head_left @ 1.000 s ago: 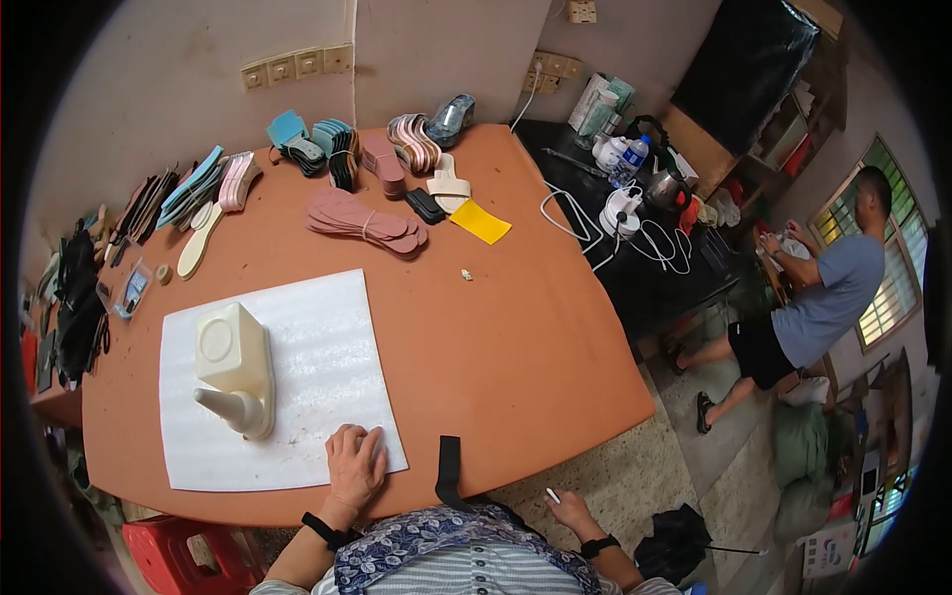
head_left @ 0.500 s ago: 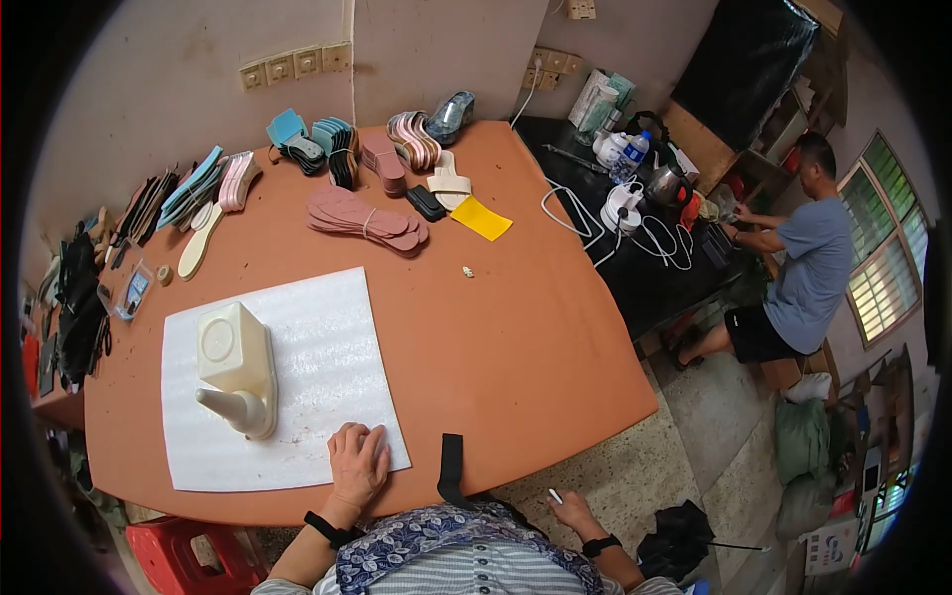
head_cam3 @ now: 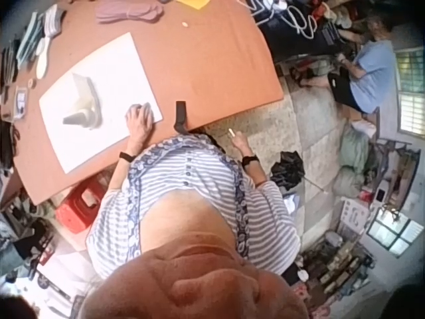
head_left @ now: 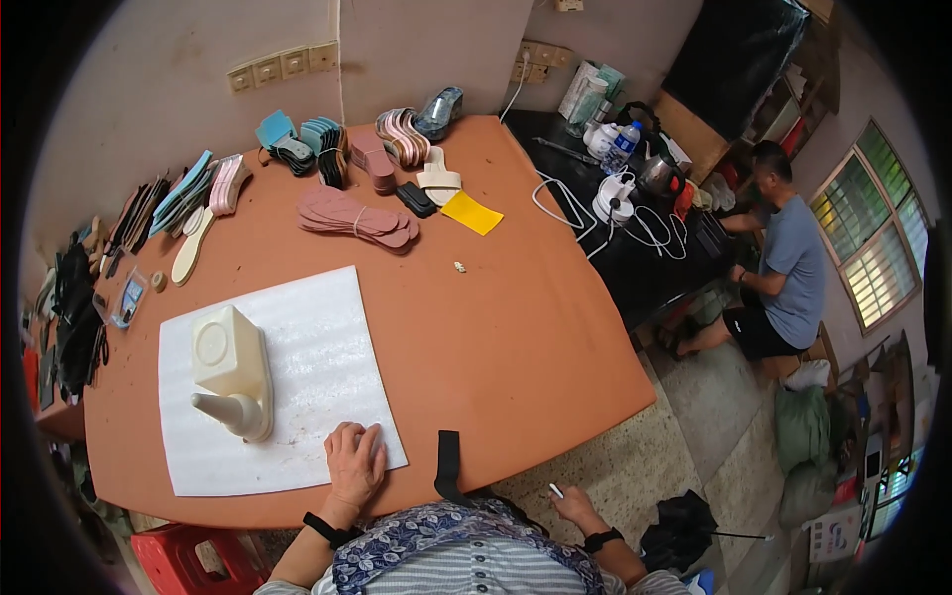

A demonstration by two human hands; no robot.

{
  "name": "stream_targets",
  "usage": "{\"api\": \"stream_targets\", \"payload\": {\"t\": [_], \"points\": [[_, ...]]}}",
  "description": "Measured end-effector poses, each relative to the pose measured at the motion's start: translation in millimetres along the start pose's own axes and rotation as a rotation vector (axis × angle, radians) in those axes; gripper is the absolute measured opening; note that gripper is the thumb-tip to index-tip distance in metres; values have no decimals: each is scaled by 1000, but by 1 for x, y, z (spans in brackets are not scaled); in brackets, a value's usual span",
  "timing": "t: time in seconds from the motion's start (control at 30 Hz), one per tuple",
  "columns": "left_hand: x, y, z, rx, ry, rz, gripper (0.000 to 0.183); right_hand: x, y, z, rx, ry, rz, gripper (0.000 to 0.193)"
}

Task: The recorder applies adhesive to a stack of shoe insoles using a small brush and a container of glue.

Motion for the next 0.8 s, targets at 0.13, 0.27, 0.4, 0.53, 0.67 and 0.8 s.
{"api": "stream_targets", "payload": {"t": [0.13, 0.27, 0.4, 0.53, 0.67, 0.8], "points": [[0, 0, 0, 9, 4, -3, 35, -4, -4, 11, 57, 162, 55, 38], [0, 0, 0, 2, 2, -1, 35, 0, 0, 1, 46, 56, 13, 34], [1, 0, -1, 9, 10, -12, 34, 2, 2, -6, 7, -31, -29, 33], [-1, 1, 0, 15, 2, -4, 34, -3, -2, 4, -31, -31, -29, 34], [0, 1, 0, 15, 3, -3, 34, 2, 1, -4, -17, -23, -30, 34], [2, -1, 0, 19, -8, -20, 34, 3, 1, -2, -25, -105, -34, 35]]}}
Point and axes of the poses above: each hand's wrist, its own x-axis towards the middle knuckle, its own y-axis out of the palm, z = x × y, the point moved 1 cm from there along x, towards the middle knuckle, and after that the axes turned 14 degrees about x, right-handed, at the moved point
